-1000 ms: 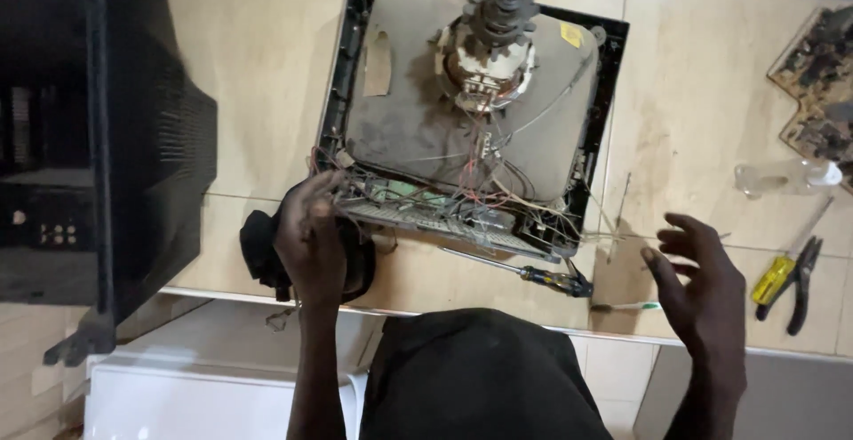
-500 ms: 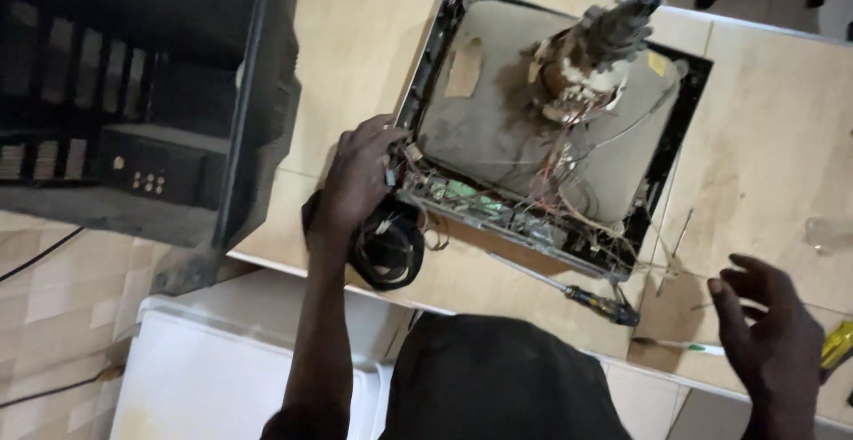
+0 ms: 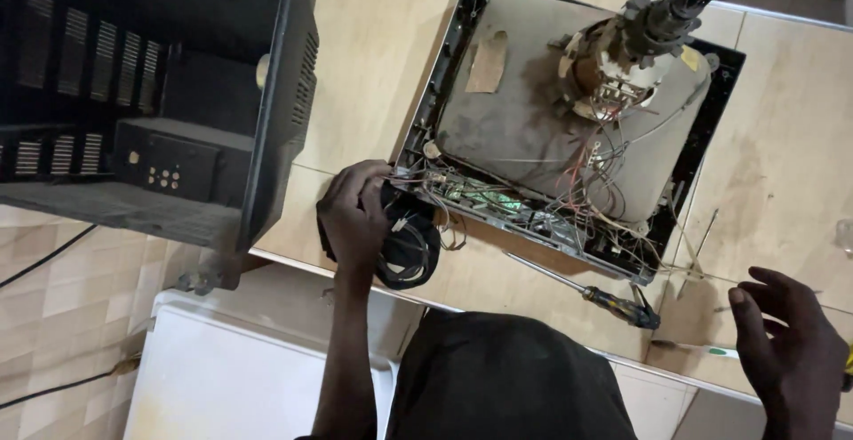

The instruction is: The person works on the internal components of a CRT television set placed on a table. They use a screwdriver to tighten screws on the chassis and handle various wires and small parts with their hands.

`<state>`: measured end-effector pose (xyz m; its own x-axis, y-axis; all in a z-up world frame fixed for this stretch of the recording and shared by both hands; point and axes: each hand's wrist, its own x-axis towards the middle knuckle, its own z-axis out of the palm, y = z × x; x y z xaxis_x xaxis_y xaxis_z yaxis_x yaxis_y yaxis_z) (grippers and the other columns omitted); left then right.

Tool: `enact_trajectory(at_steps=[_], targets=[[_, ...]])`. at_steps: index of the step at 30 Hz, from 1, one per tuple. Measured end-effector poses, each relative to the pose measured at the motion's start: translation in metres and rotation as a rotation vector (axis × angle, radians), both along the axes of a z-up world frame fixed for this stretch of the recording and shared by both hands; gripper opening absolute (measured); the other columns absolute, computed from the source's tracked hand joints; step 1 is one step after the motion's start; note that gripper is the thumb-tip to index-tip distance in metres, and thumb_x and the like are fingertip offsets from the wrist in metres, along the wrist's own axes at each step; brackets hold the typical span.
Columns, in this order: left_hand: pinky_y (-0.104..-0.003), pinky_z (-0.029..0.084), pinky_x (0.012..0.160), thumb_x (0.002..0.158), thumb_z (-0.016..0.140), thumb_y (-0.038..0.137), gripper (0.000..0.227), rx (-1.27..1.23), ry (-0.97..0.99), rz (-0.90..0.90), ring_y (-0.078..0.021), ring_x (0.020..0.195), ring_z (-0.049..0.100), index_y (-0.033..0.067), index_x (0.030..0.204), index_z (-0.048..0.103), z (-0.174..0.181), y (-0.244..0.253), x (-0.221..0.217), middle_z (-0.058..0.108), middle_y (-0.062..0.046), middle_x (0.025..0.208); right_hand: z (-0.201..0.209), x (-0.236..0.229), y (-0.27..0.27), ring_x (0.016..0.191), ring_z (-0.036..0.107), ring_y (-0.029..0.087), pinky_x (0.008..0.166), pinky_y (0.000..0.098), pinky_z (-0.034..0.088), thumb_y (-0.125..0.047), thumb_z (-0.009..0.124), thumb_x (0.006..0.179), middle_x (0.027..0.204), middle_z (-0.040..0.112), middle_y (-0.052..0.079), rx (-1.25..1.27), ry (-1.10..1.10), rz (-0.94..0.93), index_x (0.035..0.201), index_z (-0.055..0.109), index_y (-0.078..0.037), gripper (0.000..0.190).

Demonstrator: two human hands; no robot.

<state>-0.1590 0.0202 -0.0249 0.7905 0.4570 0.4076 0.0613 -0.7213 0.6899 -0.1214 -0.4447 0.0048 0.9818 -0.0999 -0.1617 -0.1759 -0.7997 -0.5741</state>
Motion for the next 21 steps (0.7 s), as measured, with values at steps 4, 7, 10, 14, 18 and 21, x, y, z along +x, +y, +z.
enact_trajectory(at_steps=[4, 7, 10, 14, 18, 21], targets=[[-0.04, 0.058, 0.085, 0.096, 0.052, 0.0, 0.025, 0.007, -0.064, 0.023, -0.0278, 0.096, 0.074, 0.0018, 0.1, 0.077, 0.012, -0.009, 0.004, 0.077, -0.011, 0.1, 0.004, 0.009, 0.005, 0.107, 0.071, 0.032, 0.094, 0.0449, 0.056, -0.013, 0.068, 0.113, 0.117, 0.075, 0.018, -0.131, -0.051, 0.076, 0.142, 0.068, -0.001, 0.032], [-0.04, 0.06, 0.086, 0.095, 0.048, -0.003, 0.028, -0.003, -0.175, -0.026, -0.0279, 0.097, 0.073, 0.0002, 0.1, 0.075, 0.032, -0.013, 0.013, 0.074, -0.013, 0.101, 0.008, 0.014, 0.011, 0.11, 0.069, 0.031, 0.097, 0.0441, 0.054, -0.012, 0.068, 0.112, 0.116, 0.074, 0.018, -0.061, -0.013, 0.02, 0.143, 0.066, -0.001, 0.032], [-0.039, 0.06, 0.089, 0.099, 0.053, -0.007, 0.023, 0.019, -0.243, -0.125, -0.0287, 0.099, 0.072, -0.0006, 0.102, 0.075, 0.046, -0.014, 0.021, 0.074, -0.014, 0.102, 0.004, 0.014, 0.009, 0.107, 0.071, 0.031, 0.092, 0.0443, 0.057, -0.014, 0.068, 0.113, 0.114, 0.075, 0.018, -0.118, -0.071, 0.138, 0.14, 0.069, 0.001, 0.031], [-0.04, 0.059, 0.089, 0.098, 0.051, -0.001, 0.026, 0.057, -0.22, -0.229, -0.0287, 0.103, 0.072, 0.0027, 0.103, 0.076, 0.058, -0.015, 0.029, 0.074, -0.013, 0.107, 0.006, 0.013, 0.012, 0.109, 0.07, 0.028, 0.092, 0.0428, 0.056, -0.011, 0.067, 0.112, 0.115, 0.074, 0.018, -0.091, -0.023, 0.07, 0.139, 0.069, 0.001, 0.031], [-0.04, 0.058, 0.094, 0.104, 0.046, 0.002, 0.028, 0.031, -0.209, -0.292, -0.0289, 0.105, 0.071, 0.0018, 0.103, 0.074, 0.066, -0.021, 0.037, 0.073, -0.013, 0.11, -0.001, 0.013, 0.005, 0.109, 0.069, 0.027, 0.092, 0.0424, 0.055, -0.014, 0.068, 0.11, 0.114, 0.074, 0.018, -0.068, 0.046, -0.021, 0.138, 0.07, -0.003, 0.031], [-0.041, 0.059, 0.094, 0.102, 0.05, 0.0, 0.023, 0.031, -0.218, -0.267, -0.0321, 0.104, 0.072, -0.0012, 0.103, 0.073, 0.058, -0.019, 0.041, 0.074, -0.016, 0.107, -0.005, 0.009, 0.001, 0.109, 0.069, 0.028, 0.093, 0.0429, 0.056, -0.012, 0.067, 0.112, 0.116, 0.074, 0.019, -0.052, -0.005, 0.031, 0.139, 0.068, 0.002, 0.03]])
